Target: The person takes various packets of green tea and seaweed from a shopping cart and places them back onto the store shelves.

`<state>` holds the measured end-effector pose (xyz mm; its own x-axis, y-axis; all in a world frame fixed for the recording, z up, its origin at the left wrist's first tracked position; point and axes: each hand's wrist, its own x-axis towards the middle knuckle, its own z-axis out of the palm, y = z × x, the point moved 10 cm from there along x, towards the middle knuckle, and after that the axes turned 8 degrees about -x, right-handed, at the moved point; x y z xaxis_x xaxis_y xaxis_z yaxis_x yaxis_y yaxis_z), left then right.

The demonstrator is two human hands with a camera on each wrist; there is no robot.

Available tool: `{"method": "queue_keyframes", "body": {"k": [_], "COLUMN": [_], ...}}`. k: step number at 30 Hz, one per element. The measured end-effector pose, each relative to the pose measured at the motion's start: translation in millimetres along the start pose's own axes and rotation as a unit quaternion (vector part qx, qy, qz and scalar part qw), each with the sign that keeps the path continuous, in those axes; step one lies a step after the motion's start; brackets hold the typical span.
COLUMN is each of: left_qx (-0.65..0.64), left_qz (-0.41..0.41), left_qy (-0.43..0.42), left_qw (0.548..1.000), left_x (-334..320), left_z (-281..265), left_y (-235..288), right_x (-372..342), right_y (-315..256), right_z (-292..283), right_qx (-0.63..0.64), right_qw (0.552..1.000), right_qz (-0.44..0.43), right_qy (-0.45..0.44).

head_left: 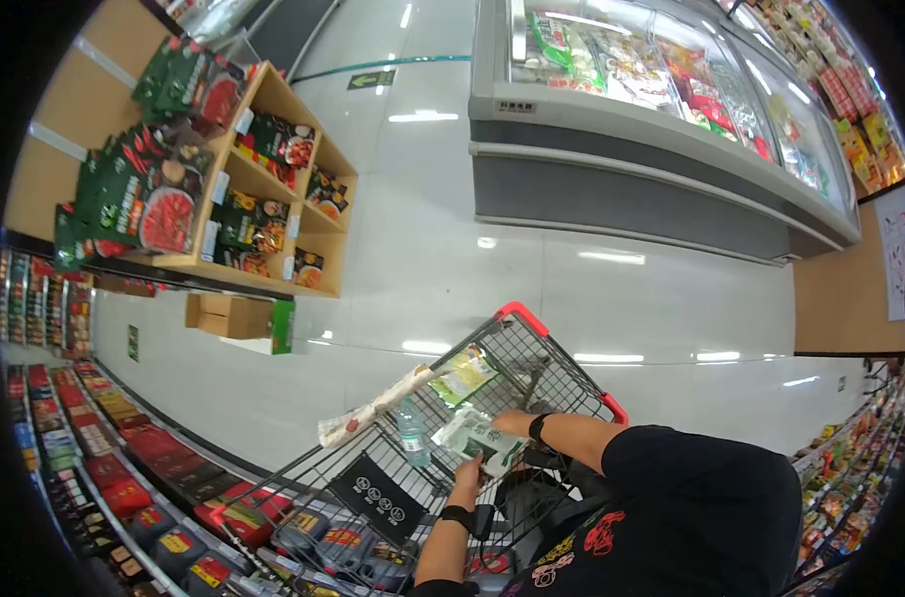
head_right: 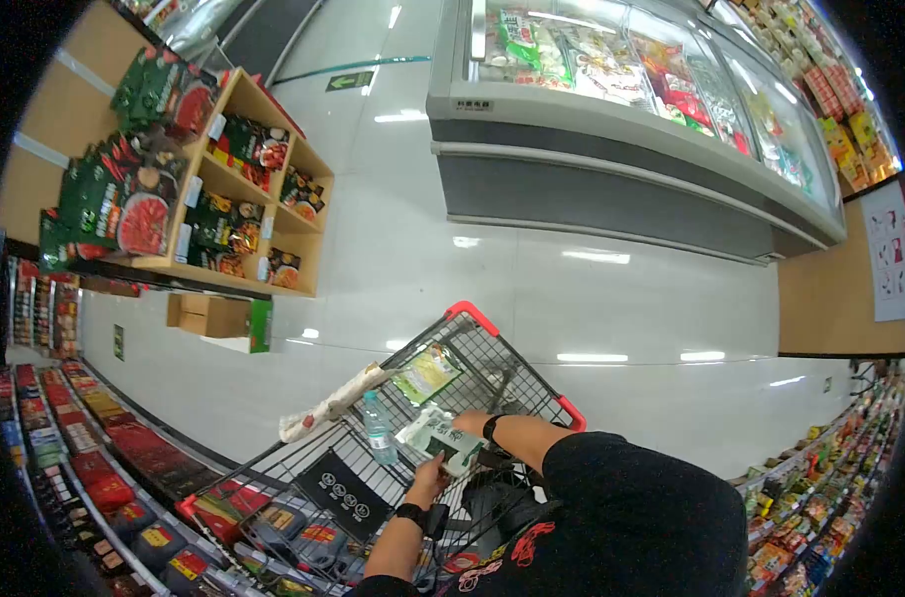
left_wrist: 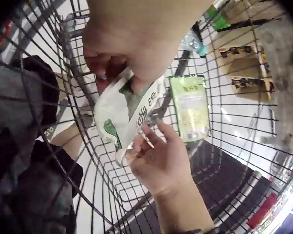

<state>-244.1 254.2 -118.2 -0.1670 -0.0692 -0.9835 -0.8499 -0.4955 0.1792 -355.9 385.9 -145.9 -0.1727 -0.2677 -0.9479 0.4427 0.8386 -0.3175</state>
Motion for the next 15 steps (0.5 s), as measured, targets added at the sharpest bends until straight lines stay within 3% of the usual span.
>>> {"method": "queue_keyframes", "body": {"k": [1, 3, 5, 6, 7, 8, 9, 11, 13, 14, 15], "left_qx": [0.017, -0.044, -0.077, -0.067, -0.055, -0.027, 0.002, 0.038, 0.068, 0.084, 0.102], "left_qz": [0.028, 0.102, 0.115, 0.135, 0.156, 0.182, 0.208, 0.25, 0.306, 0.342, 0.375], "left_qy": [0.0, -0.051, -0.023, -0.024, -0.025, -0.029, -0.032, -0.061, -0.076, -0.076, -0.075], "left_qw": [0.999, 0.993, 0.99, 0.988, 0.986, 0.983, 0.978, 0.966, 0.946, 0.933, 0.918], "left_x": [-11.5, -12.7, -39.1, -51.8, -63.2, -81.4, -107.1, -168.4, -225.0, -250.1, -275.3], "left_z": [7.1, 26.4, 47.9, 61.2, 72.9, 87.4, 98.9, 116.5, 125.5, 125.2, 124.5], "left_y": [15.8, 41.0, 63.8, 74.0, 84.0, 94.4, 106.5, 124.7, 126.3, 123.6, 117.6], "right_x": [-9.8, -9.0, -25.3, -39.0, -52.3, -40.5, -44.8, -58.4, -91.9, -171.5, -196.9], "right_y": [4.3, -5.0, -16.5, -38.3, -50.1, -28.2, 4.2, -3.5, -21.3, -36.7, -44.0], "right_z": [-8.3, -12.4, -10.7, -6.3, 8.6, -1.9, 2.8, 9.7, 20.1, -0.7, -7.8], "right_qx": [0.031, 0.036, 0.011, -0.184, -0.368, -0.138, 0.106, 0.199, 0.265, 0.27, 0.275], "right_qw": [0.998, 0.999, 0.998, 0.962, 0.866, 0.977, 0.992, 0.98, 0.95, 0.955, 0.95], "right_qz": [0.05, -0.012, -0.048, -0.199, -0.337, -0.158, 0.035, 0.024, -0.081, -0.072, -0.129], "right_qy": [0.015, 0.012, -0.028, -0.037, -0.038, -0.046, -0.056, -0.013, -0.145, -0.096, -0.07]}}
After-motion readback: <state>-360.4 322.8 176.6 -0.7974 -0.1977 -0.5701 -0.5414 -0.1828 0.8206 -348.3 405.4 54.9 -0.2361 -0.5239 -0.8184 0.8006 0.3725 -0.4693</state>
